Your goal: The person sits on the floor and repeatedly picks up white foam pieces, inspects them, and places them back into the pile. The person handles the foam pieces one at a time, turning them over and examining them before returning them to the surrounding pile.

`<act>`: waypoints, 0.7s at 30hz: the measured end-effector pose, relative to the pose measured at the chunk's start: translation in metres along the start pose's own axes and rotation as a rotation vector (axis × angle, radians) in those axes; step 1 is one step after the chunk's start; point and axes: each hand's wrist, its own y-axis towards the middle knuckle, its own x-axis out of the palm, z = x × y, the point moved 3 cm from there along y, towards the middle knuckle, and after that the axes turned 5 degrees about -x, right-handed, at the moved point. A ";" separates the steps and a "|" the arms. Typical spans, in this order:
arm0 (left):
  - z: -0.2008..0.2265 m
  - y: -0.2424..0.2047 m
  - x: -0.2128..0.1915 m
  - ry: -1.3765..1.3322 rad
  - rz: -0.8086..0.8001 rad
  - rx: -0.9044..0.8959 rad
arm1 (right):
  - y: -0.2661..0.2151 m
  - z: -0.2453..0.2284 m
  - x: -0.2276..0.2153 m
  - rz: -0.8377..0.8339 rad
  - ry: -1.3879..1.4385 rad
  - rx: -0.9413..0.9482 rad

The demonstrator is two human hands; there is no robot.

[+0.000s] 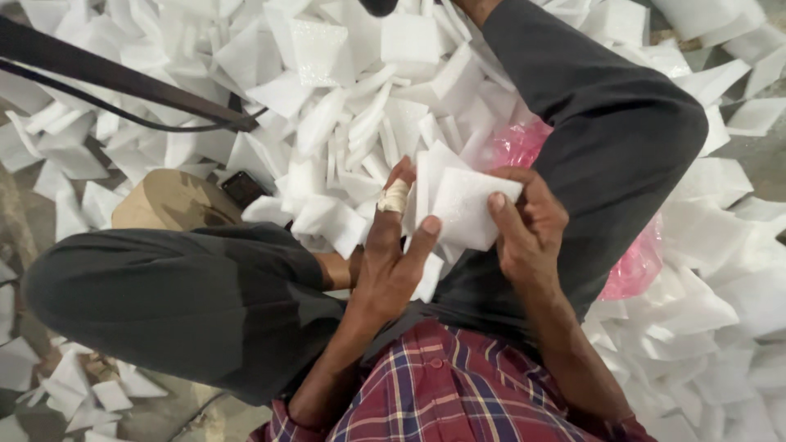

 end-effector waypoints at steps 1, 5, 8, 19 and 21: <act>0.005 -0.004 0.001 0.074 -0.018 0.097 | 0.000 -0.002 0.001 -0.011 0.002 0.016; 0.012 -0.002 0.002 0.148 -0.011 0.146 | 0.006 -0.012 0.014 -0.042 0.024 0.046; 0.013 -0.002 0.003 0.211 -0.004 0.204 | 0.004 -0.017 0.022 -0.093 -0.024 0.077; 0.007 0.003 0.001 0.040 -0.004 0.199 | 0.009 -0.011 0.031 -0.083 -0.035 0.068; 0.004 0.003 0.002 -0.018 -0.011 0.160 | 0.009 -0.011 0.032 -0.065 -0.009 0.057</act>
